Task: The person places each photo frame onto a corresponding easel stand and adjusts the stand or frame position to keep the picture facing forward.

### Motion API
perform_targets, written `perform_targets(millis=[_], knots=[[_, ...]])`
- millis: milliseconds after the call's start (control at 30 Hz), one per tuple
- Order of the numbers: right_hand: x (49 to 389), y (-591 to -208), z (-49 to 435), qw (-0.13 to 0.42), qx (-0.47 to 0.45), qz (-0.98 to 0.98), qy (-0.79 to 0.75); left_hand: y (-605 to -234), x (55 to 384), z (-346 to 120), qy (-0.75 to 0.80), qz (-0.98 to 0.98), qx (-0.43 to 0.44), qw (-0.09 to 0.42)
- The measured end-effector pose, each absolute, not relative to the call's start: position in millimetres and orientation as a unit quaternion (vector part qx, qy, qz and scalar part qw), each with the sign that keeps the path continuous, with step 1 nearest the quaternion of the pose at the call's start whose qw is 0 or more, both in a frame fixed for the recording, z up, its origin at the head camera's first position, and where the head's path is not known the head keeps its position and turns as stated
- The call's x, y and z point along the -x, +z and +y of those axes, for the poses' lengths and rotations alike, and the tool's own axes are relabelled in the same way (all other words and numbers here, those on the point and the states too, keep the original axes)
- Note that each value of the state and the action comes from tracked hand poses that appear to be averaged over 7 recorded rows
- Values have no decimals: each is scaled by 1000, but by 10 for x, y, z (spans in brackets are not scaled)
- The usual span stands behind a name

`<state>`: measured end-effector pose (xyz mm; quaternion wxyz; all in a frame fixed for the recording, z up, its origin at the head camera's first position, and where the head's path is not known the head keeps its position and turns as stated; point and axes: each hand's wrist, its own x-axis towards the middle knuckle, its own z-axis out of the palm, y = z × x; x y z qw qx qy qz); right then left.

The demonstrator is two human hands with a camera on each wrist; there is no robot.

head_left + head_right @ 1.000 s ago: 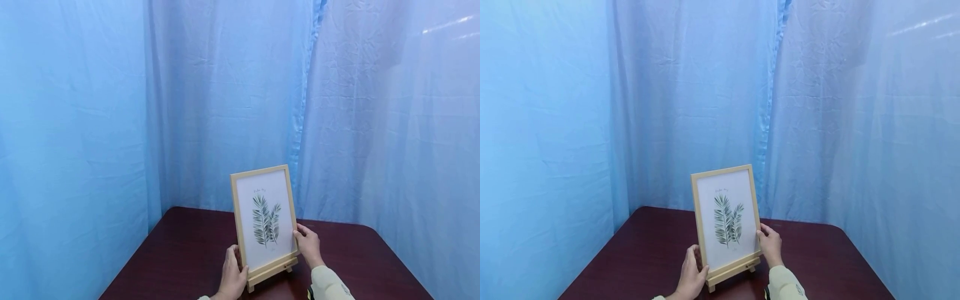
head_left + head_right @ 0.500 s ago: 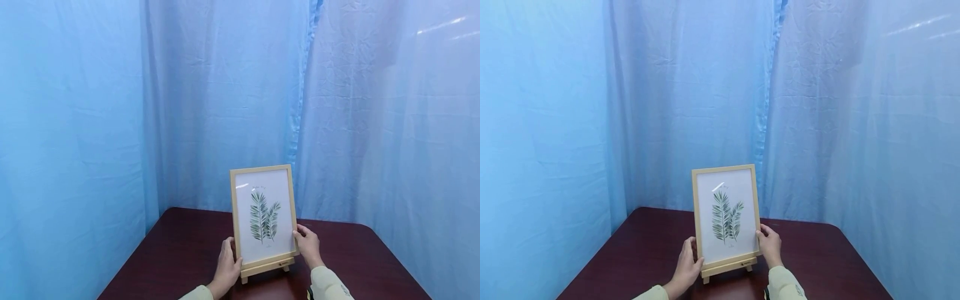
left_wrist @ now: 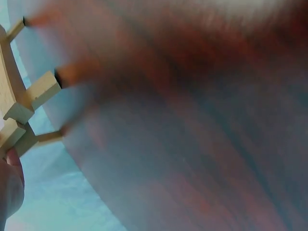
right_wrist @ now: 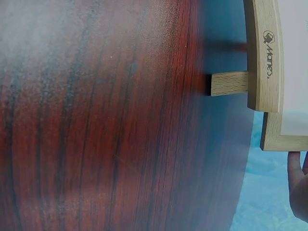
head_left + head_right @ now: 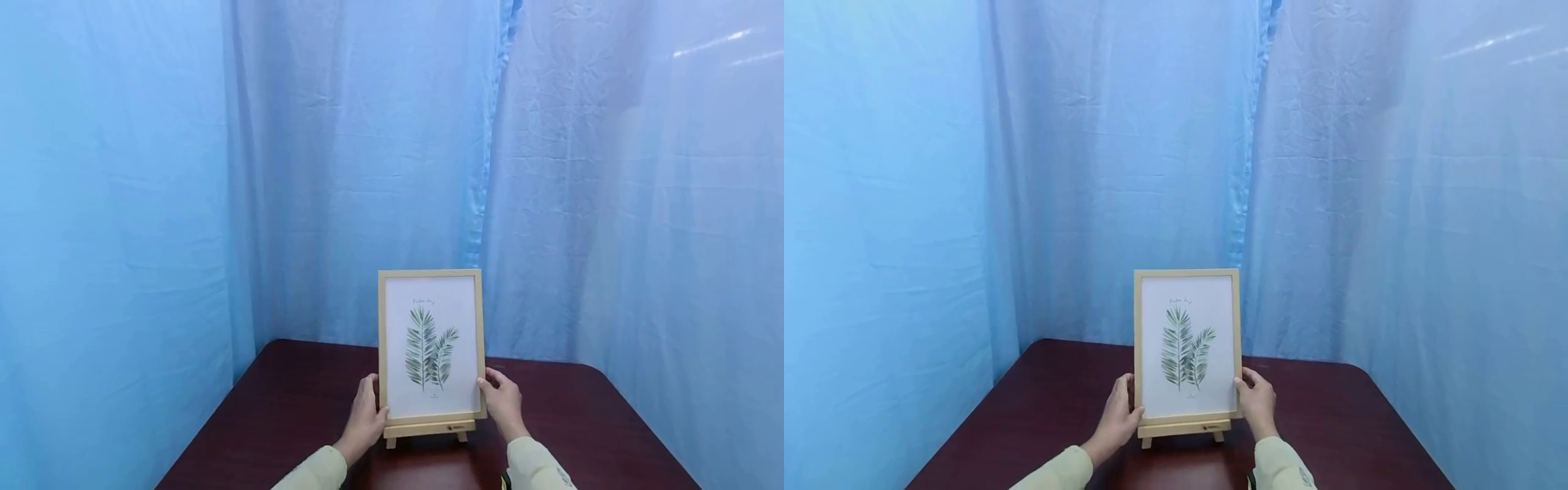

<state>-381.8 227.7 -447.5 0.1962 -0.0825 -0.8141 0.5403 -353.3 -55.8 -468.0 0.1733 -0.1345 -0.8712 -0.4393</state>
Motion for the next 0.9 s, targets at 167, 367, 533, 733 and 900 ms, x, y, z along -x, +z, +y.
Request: perform_targets(millis=[167,367,533,733,900], knots=[[3806,-4476,2258,199,89,-812,541,-4673,3620,-589,-429,-874,142,177],[3789,-4475,2246,201,98,-811,541,-4626,3751,-605,-418,-880,144,174],[3775,-4469,2244,200,102,-807,546,-4585,3854,-599,-416,-884,135,166],[3771,-4463,2223,205,105,-804,548,-4558,3918,-591,-420,-886,119,159],[3758,-4454,2192,211,108,-799,553,-4542,3936,-591,-424,-885,113,159]])
